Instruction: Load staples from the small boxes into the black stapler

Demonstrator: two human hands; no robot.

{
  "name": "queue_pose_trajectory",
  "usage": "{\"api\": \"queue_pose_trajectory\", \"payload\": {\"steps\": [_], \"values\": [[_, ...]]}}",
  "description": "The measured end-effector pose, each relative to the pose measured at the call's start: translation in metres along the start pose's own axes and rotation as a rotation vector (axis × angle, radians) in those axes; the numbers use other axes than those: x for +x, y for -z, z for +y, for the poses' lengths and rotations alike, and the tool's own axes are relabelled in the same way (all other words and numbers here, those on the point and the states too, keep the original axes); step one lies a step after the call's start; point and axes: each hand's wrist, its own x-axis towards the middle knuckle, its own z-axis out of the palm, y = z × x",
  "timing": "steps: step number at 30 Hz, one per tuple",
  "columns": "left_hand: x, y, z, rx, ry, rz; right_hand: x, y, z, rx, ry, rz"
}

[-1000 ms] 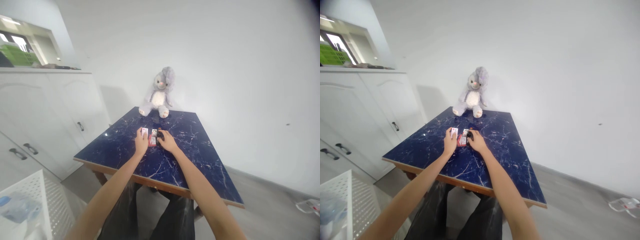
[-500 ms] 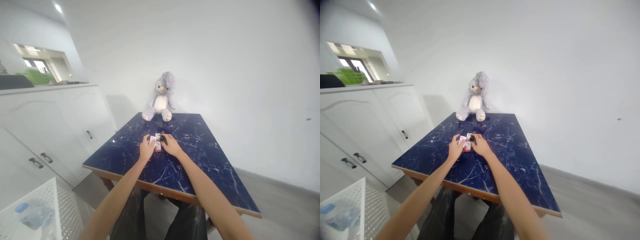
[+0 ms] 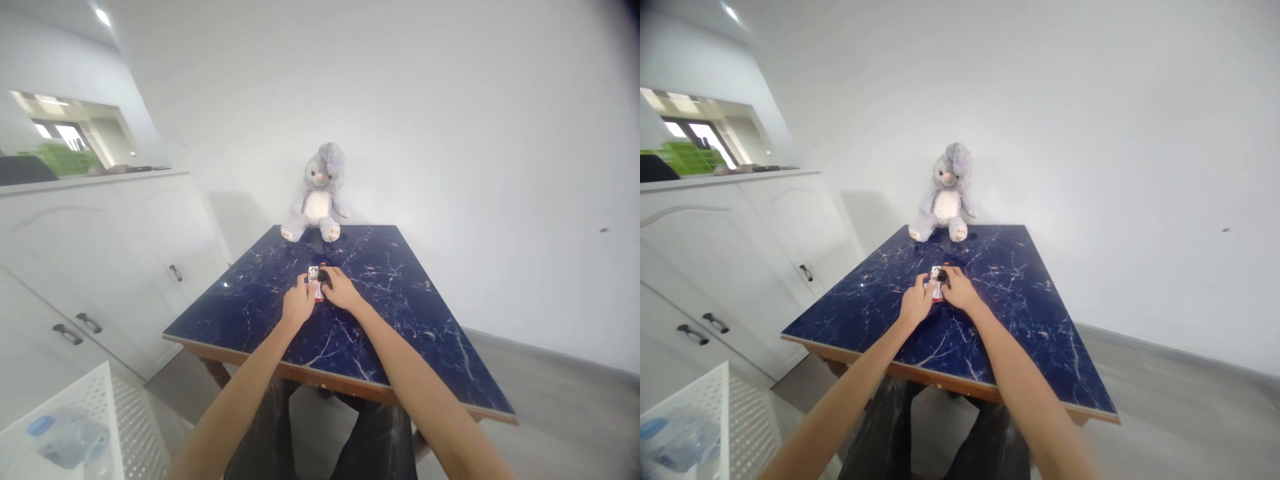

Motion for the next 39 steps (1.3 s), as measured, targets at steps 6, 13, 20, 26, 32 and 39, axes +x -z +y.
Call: {"api": "queue_pose_trajectory", "payload": {"steps": [6,13,20,26,32,39], "values": [[0.001,-0.001,-0.004,-0.037,0.07,0.075,0.0,0.004,0.002,0.11,0.058,-0.11],[-0.003,0.006,-0.02,-0.2,-0.048,0.065,0.0,0.01,0.007,0.105,0.011,-0.15],[-0.009,0.011,-0.036,-0.236,-0.288,-0.14,0.0,0.003,0.011,-0.069,-0.013,-0.086],[0.002,0.011,-0.043,-0.225,-0.185,-0.127,0.002,0.004,0.018,-0.155,-0.08,-0.064],[0.011,0.007,-0.046,-0.229,-0.178,-0.085,0.0,-0.001,0.017,-0.14,-0.1,-0.07],[0.03,0.007,-0.043,-0.247,-0.248,-0.187,0.001,-0.005,0.014,-0.137,-0.126,-0.082]]}}
